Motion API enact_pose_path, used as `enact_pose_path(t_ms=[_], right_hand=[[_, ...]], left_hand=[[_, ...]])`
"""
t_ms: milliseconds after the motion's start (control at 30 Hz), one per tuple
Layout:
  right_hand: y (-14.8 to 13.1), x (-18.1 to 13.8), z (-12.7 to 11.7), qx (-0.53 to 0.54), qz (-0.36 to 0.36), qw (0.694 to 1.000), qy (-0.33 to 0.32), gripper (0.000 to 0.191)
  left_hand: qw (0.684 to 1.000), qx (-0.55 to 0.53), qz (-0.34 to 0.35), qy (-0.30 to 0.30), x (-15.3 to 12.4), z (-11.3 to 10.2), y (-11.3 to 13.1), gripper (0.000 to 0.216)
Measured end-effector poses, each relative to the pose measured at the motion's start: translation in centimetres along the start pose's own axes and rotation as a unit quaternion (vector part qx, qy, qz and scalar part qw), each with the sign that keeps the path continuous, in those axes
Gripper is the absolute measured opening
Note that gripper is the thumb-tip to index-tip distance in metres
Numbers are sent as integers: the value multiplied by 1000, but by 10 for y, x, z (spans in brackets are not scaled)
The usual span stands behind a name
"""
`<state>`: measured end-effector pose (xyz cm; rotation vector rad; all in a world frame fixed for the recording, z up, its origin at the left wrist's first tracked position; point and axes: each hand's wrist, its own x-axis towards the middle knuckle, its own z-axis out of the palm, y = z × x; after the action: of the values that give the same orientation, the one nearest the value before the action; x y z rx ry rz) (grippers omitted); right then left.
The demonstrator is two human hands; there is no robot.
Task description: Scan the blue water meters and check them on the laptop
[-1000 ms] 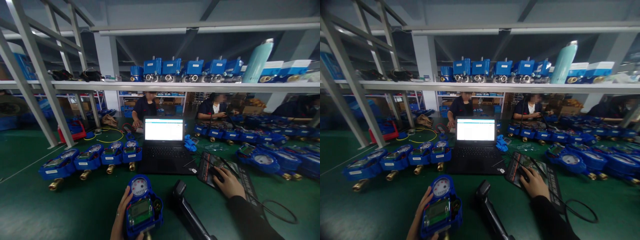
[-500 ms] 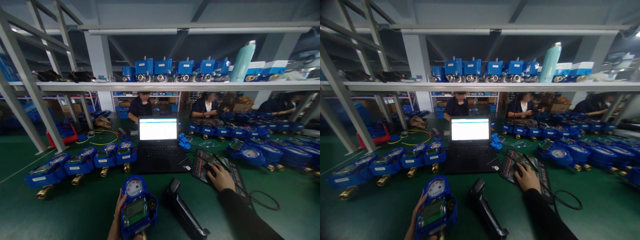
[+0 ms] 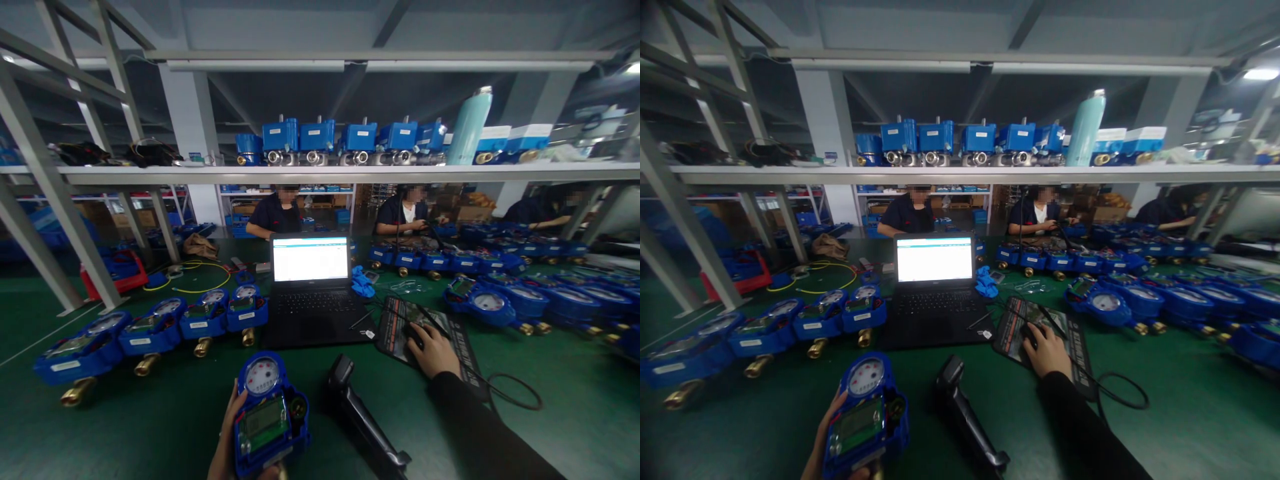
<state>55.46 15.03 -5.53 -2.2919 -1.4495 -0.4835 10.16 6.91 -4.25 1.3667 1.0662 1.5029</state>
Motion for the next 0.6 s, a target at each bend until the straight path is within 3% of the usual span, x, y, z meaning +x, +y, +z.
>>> enact_pose_path(t_ms=[400,600], right_hand=[[2,-1,4,17,-55,998,3,44],[7,-1,10,31,-69,997,7,46]], left_hand=[[992,-108,-62,22,-7,9,-2,98],[993,-109,-40,12,-6,10,3,93]])
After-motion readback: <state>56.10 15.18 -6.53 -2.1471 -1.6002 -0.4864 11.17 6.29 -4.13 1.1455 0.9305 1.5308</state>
